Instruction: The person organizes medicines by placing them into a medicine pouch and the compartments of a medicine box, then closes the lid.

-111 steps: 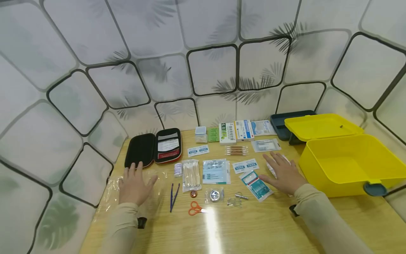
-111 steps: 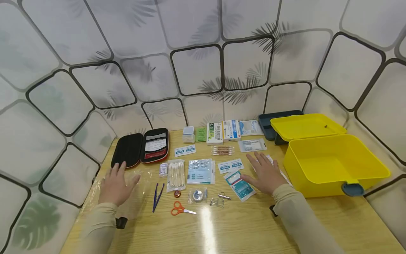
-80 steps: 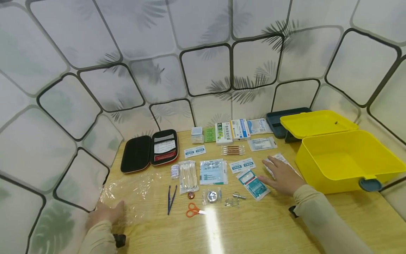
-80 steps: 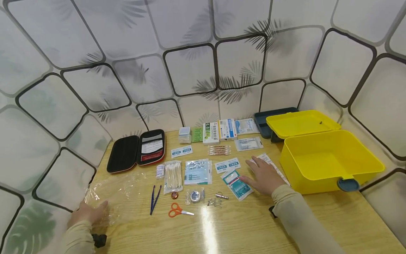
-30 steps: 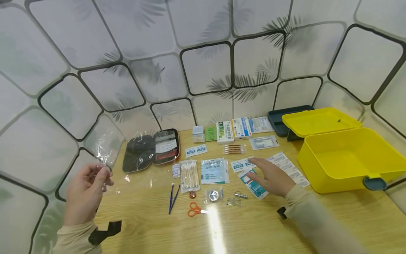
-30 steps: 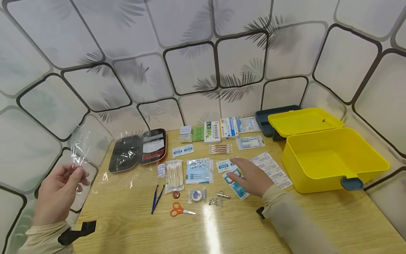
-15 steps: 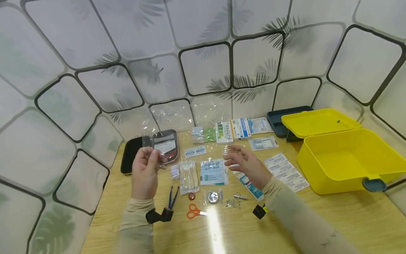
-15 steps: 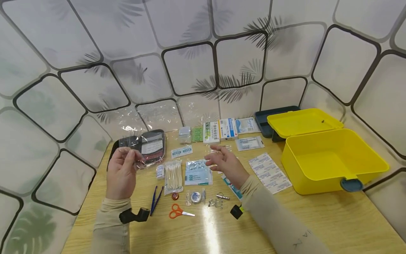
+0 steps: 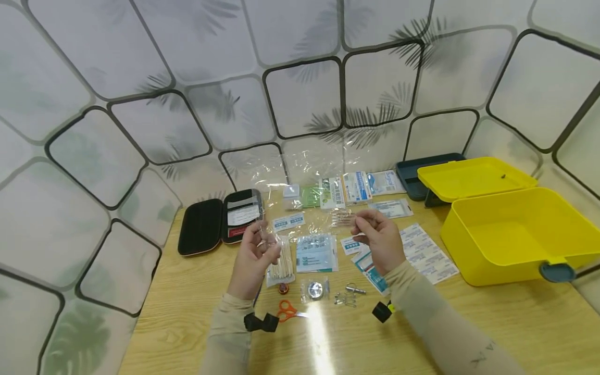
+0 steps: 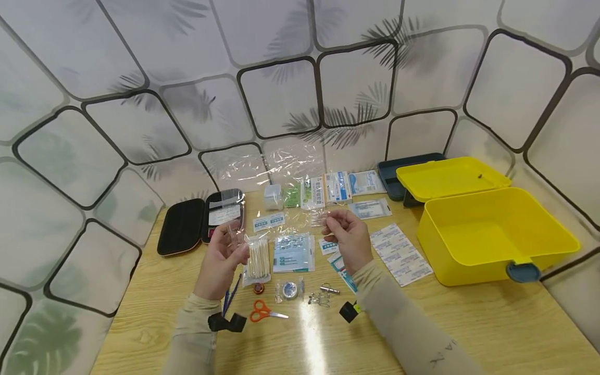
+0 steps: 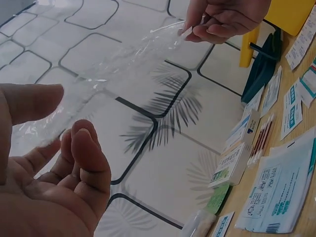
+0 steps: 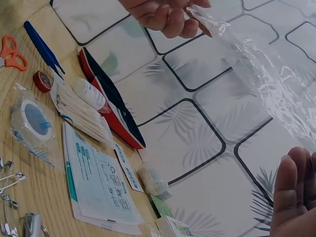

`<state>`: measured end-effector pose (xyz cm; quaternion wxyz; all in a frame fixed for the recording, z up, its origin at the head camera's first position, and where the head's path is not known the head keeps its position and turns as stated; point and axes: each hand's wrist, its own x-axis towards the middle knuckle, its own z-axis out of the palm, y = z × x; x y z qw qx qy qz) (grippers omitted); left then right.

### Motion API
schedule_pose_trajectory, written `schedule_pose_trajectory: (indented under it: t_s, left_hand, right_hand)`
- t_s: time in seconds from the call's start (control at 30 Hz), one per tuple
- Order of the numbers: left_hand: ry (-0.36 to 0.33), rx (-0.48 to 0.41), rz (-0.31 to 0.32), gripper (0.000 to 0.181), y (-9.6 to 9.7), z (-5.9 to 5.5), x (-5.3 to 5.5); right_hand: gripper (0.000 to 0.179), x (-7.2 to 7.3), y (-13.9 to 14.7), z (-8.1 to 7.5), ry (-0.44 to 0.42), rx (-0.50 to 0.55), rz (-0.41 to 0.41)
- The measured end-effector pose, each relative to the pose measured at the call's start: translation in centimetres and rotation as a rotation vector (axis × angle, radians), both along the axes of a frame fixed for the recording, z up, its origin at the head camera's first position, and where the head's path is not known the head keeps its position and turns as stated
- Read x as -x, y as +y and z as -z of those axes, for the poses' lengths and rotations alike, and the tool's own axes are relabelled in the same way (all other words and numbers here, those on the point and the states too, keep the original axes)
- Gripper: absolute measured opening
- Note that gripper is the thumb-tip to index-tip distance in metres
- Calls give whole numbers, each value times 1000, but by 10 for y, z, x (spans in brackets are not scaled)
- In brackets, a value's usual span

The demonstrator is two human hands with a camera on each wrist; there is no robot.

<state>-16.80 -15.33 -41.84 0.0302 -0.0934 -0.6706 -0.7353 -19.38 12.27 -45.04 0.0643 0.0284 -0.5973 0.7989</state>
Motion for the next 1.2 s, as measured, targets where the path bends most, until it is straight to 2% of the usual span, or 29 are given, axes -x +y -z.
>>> schedule_pose_trajectory:
  t_s: [0.1, 0.27, 0.47, 0.7, 0.87, 1.07, 1.13, 1.2]
  left_hand:
    - [-12, 22, 34, 44, 1, 3, -1]
    - [-12, 55, 34, 19, 5, 4, -2]
    - [-55, 57, -25, 33, 5, 5, -1]
    - [-75, 171, -83, 23, 5, 7, -1]
    - [-114, 241, -118, 21, 4, 7, -3]
    - [-111, 234, -70, 28, 1, 6, -6]
    - [-100, 236, -44, 28, 1, 0, -10]
    - [-92, 275, -25, 27, 2, -9, -15]
  right_hand:
    - [32, 0, 1, -2, -3, 12, 46]
    - [35, -1, 0, -4, 23, -25, 76]
    - [32, -2, -1, -2, 69, -65, 104]
    - [20, 0, 4, -1, 127, -115, 158]
    - [21, -1, 8, -3, 154, -127, 180]
    - [20, -2, 12, -8, 161, -104, 188]
    - [19, -1, 14, -9, 162, -88, 192]
    - [19, -1, 17, -11, 164, -73, 193]
